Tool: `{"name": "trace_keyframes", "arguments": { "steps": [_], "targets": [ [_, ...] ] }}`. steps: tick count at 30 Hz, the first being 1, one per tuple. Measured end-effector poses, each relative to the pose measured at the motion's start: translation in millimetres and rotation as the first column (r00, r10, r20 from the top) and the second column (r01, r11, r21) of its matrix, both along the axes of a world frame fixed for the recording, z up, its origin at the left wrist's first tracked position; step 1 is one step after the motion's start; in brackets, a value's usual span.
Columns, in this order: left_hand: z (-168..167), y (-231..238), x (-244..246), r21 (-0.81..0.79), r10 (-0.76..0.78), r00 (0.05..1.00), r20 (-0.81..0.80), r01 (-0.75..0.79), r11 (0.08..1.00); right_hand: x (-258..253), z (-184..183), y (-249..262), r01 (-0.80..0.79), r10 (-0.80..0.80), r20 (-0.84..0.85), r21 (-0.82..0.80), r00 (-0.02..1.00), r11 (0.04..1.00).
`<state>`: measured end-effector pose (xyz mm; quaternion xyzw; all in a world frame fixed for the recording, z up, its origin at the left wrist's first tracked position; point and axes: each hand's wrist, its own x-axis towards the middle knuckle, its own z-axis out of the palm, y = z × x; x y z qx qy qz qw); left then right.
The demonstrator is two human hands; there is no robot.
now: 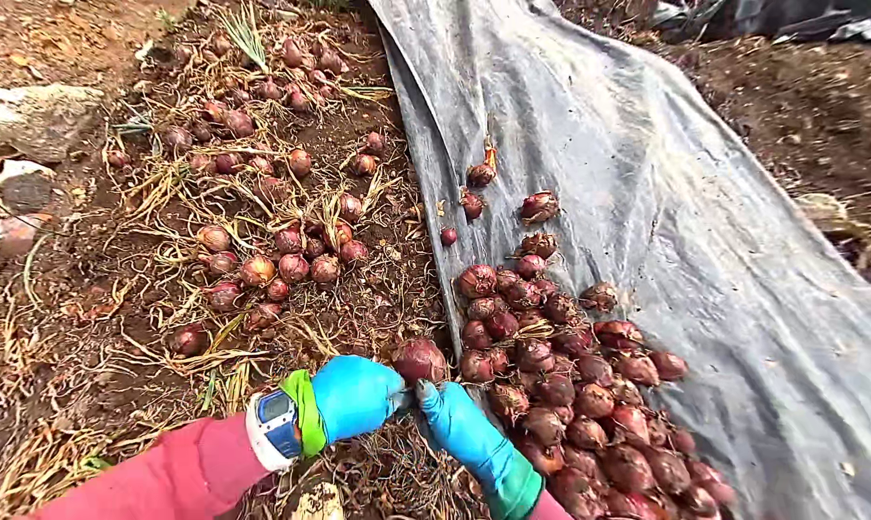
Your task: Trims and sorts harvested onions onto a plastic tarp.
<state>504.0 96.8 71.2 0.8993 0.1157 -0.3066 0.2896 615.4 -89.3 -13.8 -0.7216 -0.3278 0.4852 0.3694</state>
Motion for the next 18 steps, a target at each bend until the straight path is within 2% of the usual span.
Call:
{"name": "trace_keyframes", "arguments": {
  "steps": [2, 4, 5, 6, 8, 9, 10, 12, 14, 16, 18],
  "targets": [
    [-4, 41, 6, 0.168, 0.192, 0.979, 0.073, -0.201, 0.965, 16, 10, 2, 0.223, -0.216, -0.071, 0.113, 0.974, 0.968],
    [-14, 100, -8, 0.298, 0.395, 0.910, 0.124, -0.414, 0.860, 33, 16, 11, 0.458, -0.441, -0.132, 0.175, 0.888, 0.871],
    [-22, 126, -23, 0.316, 0.502, 0.849, 0.166, -0.528, 0.789, 42, 14, 16, 0.525, -0.505, -0.143, 0.182, 0.851, 0.832],
    [-31, 147, -41, 0.327, 0.599, 0.773, 0.207, -0.632, 0.703, 47, 8, 19, 0.553, -0.533, -0.153, 0.169, 0.832, 0.816],
    [-56, 174, -69, 0.345, 0.753, 0.606, 0.257, -0.785, 0.514, 39, -15, 21, 0.524, -0.499, -0.191, 0.109, 0.845, 0.845],
    [-75, 180, -79, 0.358, 0.800, 0.548, 0.245, -0.818, 0.451, 28, -28, 22, 0.482, -0.457, -0.224, 0.074, 0.861, 0.873],
    [-100, 183, -84, 0.379, 0.829, 0.521, 0.202, -0.822, 0.424, 15, -41, 22, 0.435, -0.411, -0.264, 0.039, 0.873, 0.900],
    [-156, 184, -86, 0.411, 0.850, 0.522, 0.075, -0.793, 0.450, -13, -64, 25, 0.356, -0.352, -0.336, -0.050, 0.874, 0.933],
    [-206, 183, -90, 0.422, 0.838, 0.545, 0.020, -0.764, 0.487, -38, -79, 26, 0.308, -0.336, -0.375, -0.134, 0.864, 0.942],
    [-213, 189, -95, 0.394, 0.813, 0.582, 0.033, -0.755, 0.524, -56, -89, 28, 0.306, -0.370, -0.430, -0.213, 0.824, 0.928],
    [-188, 183, -99, 0.303, 0.770, 0.630, 0.098, -0.756, 0.580, -69, -95, 34, 0.317, -0.412, -0.514, -0.266, 0.752, 0.910]
  ]
}}
